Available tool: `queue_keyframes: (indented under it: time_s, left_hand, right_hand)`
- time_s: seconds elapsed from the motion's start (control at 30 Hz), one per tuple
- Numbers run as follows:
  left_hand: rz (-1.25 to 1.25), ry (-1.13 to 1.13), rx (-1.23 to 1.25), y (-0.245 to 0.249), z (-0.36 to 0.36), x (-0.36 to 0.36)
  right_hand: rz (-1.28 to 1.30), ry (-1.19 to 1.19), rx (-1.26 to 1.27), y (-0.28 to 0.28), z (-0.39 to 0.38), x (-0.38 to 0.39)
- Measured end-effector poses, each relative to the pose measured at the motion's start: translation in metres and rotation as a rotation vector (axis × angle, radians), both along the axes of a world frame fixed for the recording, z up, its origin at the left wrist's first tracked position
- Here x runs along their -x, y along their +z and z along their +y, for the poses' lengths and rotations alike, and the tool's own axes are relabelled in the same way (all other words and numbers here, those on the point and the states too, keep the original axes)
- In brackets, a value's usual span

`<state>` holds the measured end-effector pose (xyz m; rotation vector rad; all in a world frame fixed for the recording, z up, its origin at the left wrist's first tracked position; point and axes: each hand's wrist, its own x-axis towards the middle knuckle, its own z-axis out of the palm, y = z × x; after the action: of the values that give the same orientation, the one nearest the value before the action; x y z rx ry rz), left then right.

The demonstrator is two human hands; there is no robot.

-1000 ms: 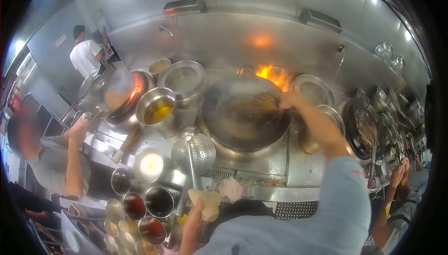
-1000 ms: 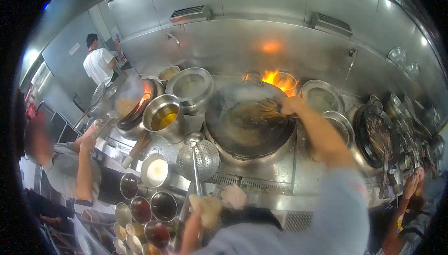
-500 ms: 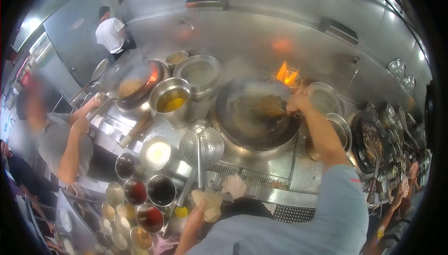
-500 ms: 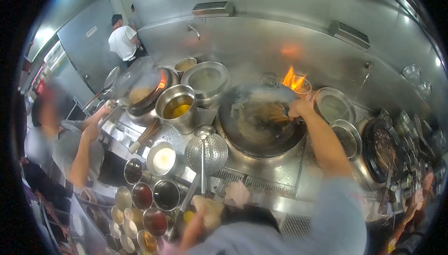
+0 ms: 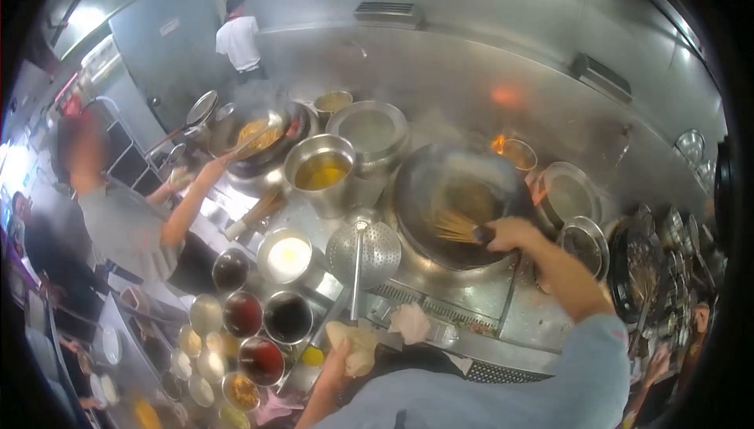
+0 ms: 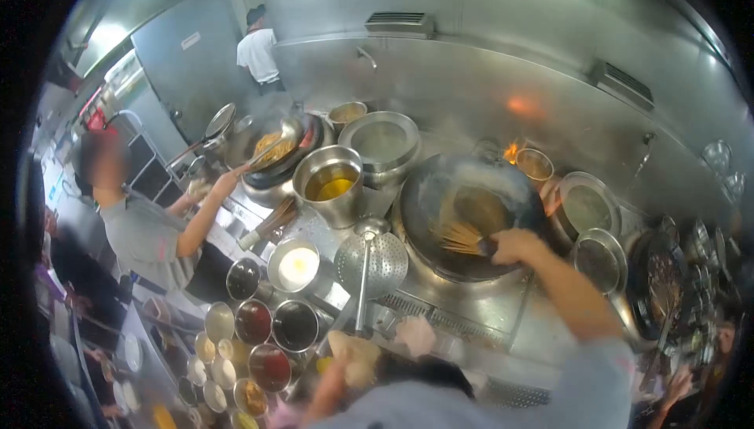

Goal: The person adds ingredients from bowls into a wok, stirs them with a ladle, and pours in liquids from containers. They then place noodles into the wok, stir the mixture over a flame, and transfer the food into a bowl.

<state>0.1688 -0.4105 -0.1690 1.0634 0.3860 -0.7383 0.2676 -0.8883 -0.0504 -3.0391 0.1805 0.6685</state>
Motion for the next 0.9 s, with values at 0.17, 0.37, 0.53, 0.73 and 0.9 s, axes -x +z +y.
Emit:
queue_keyframes:
  time_s: [0.17, 0.37, 0.53, 0.73, 0.9]
  left_hand:
    - [0.101, -0.151, 0.327, -0.013, -0.139, -0.082]
    - [-0.014, -0.188, 0.232, -0.006, -0.247, -0.133]
    - [0.023, -0.078, 0.09, 0.038, -0.258, -0.123]
    - [-0.34, 0.047, -0.174, -0.072, -0.265, -0.159]
    - [-0.639, 0.08, -0.262, -0.031, -0.261, -0.163]
  right_hand:
    - [-0.073, -0.198, -0.065, -0.016, -0.028, -0.101]
    - [-0.015, -0.273, -0.202, -0.02, 0.053, -0.014]
    - [0.166, -0.201, 0.01, 0.04, -0.049, 0.05]
    - [-0.153, -0.436, -0.318, -0.006, -0.047, -0.067]
    - [-0.127, -0.303, -0.371, -0.051, 0.042, -0.058]
